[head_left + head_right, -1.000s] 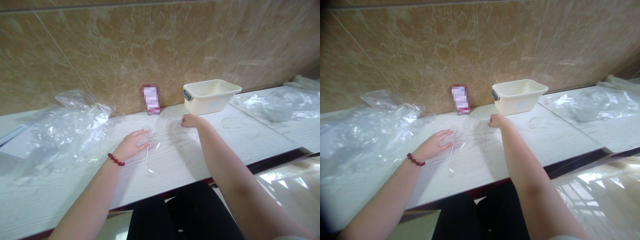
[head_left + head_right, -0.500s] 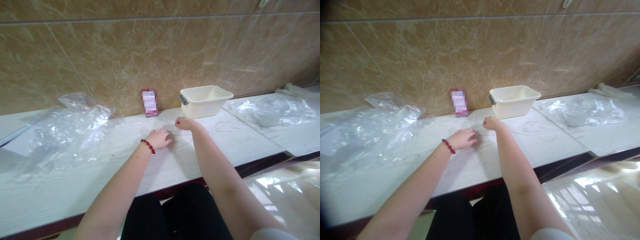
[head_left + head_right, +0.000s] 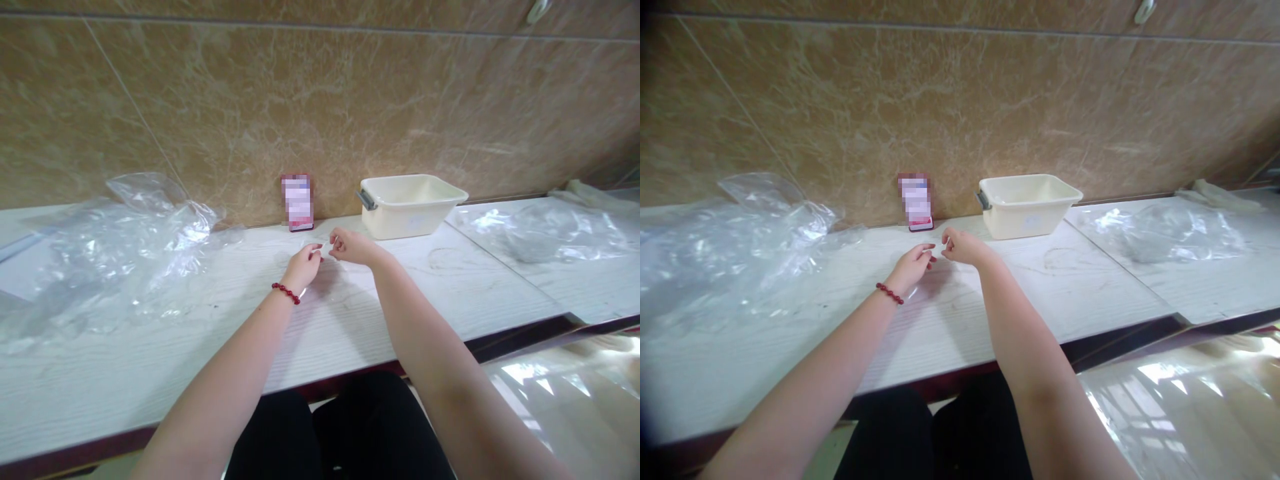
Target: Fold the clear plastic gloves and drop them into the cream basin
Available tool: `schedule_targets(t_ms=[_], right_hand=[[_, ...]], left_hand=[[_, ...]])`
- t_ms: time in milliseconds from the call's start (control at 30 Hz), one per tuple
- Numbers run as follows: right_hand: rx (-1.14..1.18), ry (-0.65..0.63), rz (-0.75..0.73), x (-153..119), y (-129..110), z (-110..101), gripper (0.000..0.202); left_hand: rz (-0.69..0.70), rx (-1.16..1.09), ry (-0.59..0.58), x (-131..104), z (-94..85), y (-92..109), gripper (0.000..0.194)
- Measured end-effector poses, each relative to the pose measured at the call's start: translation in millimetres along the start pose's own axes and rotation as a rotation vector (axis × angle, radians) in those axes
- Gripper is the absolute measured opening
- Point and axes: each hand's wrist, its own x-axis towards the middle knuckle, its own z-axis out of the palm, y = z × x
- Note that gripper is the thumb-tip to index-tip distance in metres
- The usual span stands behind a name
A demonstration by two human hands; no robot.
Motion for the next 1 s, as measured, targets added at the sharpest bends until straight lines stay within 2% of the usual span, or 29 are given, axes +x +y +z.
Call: schedule_targets(t_ms=[167, 333, 433, 567, 700, 800, 900, 1000], right_hand=[[0.018, 0.006, -0.002, 0, -10, 3, 0.018], [0.095, -0.064, 0.039, 0, -15, 4, 0.020], [0.188, -0.123, 0.079, 0, -15, 5, 0.019], [0.244, -0.130, 0.077, 2, -10, 6, 0.019], [-0.019, -0.094, 0.025, 1, 1, 0, 0.016], [-0.187, -0.193, 0.046, 0, 8, -5, 0.018], [-0.208, -0.329, 0.087, -1, 9, -8, 0.026], [-0.197, -0.389, 0.099, -1, 7, -8, 0.032]], left_hand=[[-0.081, -0.384, -0.100, 0, 7.5, -2, 0.034], [-0.095, -0.540, -0.133, 2, 12.6, -5, 0.031], [-0.093, -0.453, -0.114, 5, 14.7, -11, 0.029], [-0.116, -0.285, -0.050, 7, 14.2, -17, 0.022], [-0.094, -0.079, 0.011, 5, 8.3, -16, 0.022], [-0.067, 0.033, 0.018, 3, 4.4, -13, 0.027], [-0.051, 0.075, 0.022, 2, 2.9, -12, 0.027], [-0.048, 0.091, 0.016, 2, 2.3, -13, 0.026]])
